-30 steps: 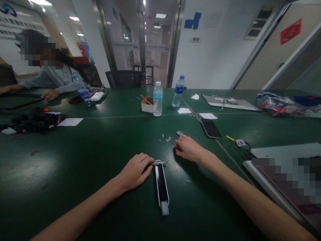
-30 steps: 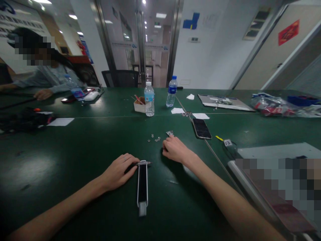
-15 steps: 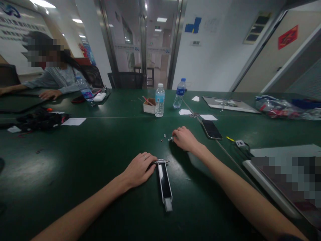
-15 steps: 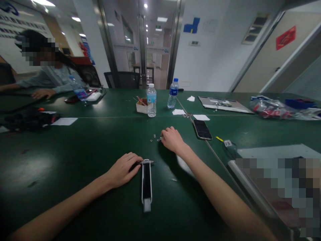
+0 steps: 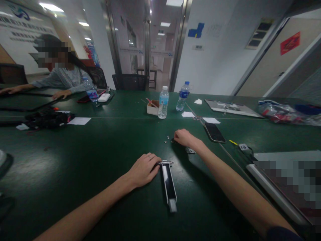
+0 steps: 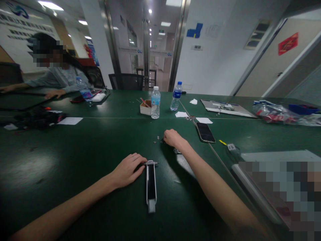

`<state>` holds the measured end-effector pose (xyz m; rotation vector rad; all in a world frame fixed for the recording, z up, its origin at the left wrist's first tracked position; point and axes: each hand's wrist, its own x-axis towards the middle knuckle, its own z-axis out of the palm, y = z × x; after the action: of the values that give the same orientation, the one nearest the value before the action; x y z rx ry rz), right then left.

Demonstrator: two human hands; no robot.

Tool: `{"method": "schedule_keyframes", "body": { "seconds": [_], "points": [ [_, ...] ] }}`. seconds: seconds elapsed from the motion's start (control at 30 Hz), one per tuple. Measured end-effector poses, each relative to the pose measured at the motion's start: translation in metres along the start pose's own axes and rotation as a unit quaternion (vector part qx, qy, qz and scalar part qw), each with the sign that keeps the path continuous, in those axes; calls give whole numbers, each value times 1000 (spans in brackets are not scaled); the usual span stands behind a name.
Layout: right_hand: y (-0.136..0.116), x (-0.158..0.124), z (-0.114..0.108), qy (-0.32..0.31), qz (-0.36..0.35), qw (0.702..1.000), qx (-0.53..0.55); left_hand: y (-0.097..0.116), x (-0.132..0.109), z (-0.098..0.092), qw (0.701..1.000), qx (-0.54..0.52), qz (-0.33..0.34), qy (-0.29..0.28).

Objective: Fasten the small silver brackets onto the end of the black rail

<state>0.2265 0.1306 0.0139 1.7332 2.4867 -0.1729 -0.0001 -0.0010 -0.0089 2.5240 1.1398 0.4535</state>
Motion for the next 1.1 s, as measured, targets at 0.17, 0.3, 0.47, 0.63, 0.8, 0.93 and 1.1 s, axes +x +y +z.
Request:
{"method": "schedule_keyframes", "body": {
  "seconds": [0.17,0.3,0.47,0.63,0.8,0.93,1.1],
  "points": [
    [6,-3,-1,1,-11,1000,27,1,1,-1,1000,11,-2,-5],
    [11,-5,-4,-4,-35,998,47,2,1,-1,1000,11,-8,-10],
    [12,-8,-11,-22,-58,996,58,2,2,-3,1000,8,-12,-16],
    [10,-6,-14,-29,-53,997,57,4,3,-5,1000,12,-12,-20],
    [9,-4,-12,-35,-45,996,67,4,3,-5,1000,8,-14,-23],
    [12,-2,-10,-41,-53,995,74,2,2,-3,1000,2,-19,-21],
    [21,-1,-9,-33,-64,994,77,2,2,-3,1000,1,-20,-23]
  ]
}}
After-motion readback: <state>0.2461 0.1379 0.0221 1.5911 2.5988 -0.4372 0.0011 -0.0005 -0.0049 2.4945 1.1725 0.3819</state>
